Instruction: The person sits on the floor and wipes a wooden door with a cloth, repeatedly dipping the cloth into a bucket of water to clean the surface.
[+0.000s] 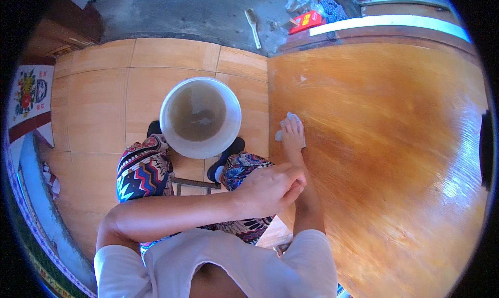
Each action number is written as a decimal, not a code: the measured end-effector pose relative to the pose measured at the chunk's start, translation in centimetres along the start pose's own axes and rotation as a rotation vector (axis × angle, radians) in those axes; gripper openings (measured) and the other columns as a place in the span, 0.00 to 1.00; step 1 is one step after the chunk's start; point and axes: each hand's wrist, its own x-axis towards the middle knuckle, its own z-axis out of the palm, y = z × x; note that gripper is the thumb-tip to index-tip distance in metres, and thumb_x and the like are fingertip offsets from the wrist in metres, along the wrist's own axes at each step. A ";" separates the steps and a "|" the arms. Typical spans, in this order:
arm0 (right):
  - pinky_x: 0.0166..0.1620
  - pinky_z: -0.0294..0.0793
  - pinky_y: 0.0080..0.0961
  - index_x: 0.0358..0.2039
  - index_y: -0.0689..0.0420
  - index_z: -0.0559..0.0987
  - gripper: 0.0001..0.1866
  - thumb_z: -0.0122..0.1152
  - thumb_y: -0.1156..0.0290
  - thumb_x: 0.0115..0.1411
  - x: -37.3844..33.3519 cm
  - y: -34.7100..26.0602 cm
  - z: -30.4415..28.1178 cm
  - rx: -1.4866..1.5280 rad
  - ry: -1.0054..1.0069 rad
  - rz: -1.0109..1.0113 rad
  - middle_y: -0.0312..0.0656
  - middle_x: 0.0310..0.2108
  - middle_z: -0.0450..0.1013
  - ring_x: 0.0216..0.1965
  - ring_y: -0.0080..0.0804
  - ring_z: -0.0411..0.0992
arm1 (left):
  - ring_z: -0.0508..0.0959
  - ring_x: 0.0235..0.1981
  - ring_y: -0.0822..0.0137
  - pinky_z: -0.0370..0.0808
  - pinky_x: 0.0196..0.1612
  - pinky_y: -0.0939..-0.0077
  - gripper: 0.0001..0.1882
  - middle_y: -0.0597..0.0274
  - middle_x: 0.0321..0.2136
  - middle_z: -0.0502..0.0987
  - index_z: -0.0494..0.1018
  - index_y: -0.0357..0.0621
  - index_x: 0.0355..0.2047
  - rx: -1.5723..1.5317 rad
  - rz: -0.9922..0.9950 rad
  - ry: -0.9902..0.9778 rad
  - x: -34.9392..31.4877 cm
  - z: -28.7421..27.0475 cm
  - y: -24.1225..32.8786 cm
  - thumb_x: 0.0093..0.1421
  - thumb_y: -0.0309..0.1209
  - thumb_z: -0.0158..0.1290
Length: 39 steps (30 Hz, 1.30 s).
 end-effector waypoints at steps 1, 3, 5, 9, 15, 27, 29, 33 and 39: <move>0.70 0.53 0.48 0.52 0.46 0.80 0.18 0.48 0.65 0.64 0.0 -0.4 1.4 -0.002 -0.052 -0.001 0.34 0.61 0.71 0.69 0.38 0.59 | 0.80 0.36 0.50 0.77 0.39 0.58 0.06 0.51 0.32 0.77 0.72 0.42 0.39 0.014 -0.003 0.007 0.2 0.0 -0.1 0.65 0.30 0.54; 0.70 0.53 0.48 0.52 0.44 0.80 0.18 0.48 0.65 0.64 0.1 -0.4 0.9 0.046 -0.066 0.009 0.33 0.61 0.71 0.68 0.38 0.60 | 0.81 0.36 0.50 0.77 0.39 0.58 0.06 0.51 0.32 0.78 0.72 0.42 0.39 0.031 0.001 0.010 0.4 0.1 -0.6 0.64 0.30 0.54; 0.70 0.53 0.48 0.54 0.42 0.79 0.19 0.49 0.65 0.64 0.0 1.6 -2.7 0.137 0.008 0.034 0.33 0.62 0.70 0.69 0.38 0.59 | 0.81 0.36 0.49 0.77 0.38 0.58 0.06 0.51 0.32 0.78 0.72 0.42 0.39 0.032 0.012 0.025 0.4 0.2 -0.7 0.64 0.30 0.54; 0.69 0.49 0.56 0.63 0.32 0.73 0.26 0.49 0.66 0.65 -2.7 7.2 -18.2 -0.098 0.077 0.234 0.29 0.68 0.64 0.71 0.38 0.57 | 0.80 0.37 0.49 0.77 0.40 0.57 0.06 0.51 0.32 0.78 0.72 0.42 0.39 0.063 0.042 0.045 -0.1 0.2 -0.3 0.64 0.30 0.54; 0.66 0.53 0.55 0.67 0.39 0.70 0.40 0.66 0.71 0.51 -3.4 13.7 -34.0 -0.402 0.469 0.642 0.32 0.71 0.60 0.71 0.46 0.54 | 0.80 0.38 0.50 0.77 0.42 0.57 0.07 0.52 0.33 0.78 0.74 0.43 0.41 0.087 0.073 -0.042 -0.1 0.5 0.0 0.64 0.30 0.54; 0.71 0.52 0.47 0.62 0.47 0.73 0.26 0.49 0.64 0.64 3.5 1.9 -4.6 -0.057 0.012 0.044 0.36 0.63 0.69 0.69 0.37 0.59 | 0.82 0.42 0.51 0.79 0.43 0.59 0.08 0.52 0.38 0.80 0.74 0.43 0.43 0.188 0.033 -0.067 0.9 -0.3 -0.2 0.65 0.30 0.53; 0.71 0.52 0.48 0.61 0.45 0.74 0.24 0.49 0.64 0.64 1.2 2.0 -6.0 0.019 0.068 0.067 0.33 0.64 0.68 0.70 0.35 0.58 | 0.82 0.42 0.51 0.79 0.43 0.59 0.07 0.52 0.38 0.80 0.75 0.44 0.43 0.192 0.026 -0.065 0.9 -0.2 -0.3 0.66 0.31 0.53; 0.69 0.54 0.48 0.60 0.41 0.75 0.23 0.49 0.64 0.64 -3.1 5.3 -15.5 0.038 0.186 0.164 0.31 0.65 0.67 0.70 0.34 0.58 | 0.83 0.41 0.51 0.79 0.43 0.59 0.08 0.53 0.38 0.82 0.75 0.44 0.44 0.210 0.045 -0.059 0.6 -0.4 -0.3 0.68 0.32 0.51; 0.67 0.52 0.52 0.65 0.37 0.72 0.36 0.65 0.72 0.54 -7.3 16.5 -39.7 -0.372 0.438 0.606 0.32 0.67 0.66 0.70 0.45 0.56 | 0.82 0.39 0.50 0.78 0.42 0.57 0.07 0.53 0.39 0.80 0.74 0.46 0.42 0.186 0.046 -0.088 0.6 -0.2 -0.4 0.67 0.33 0.51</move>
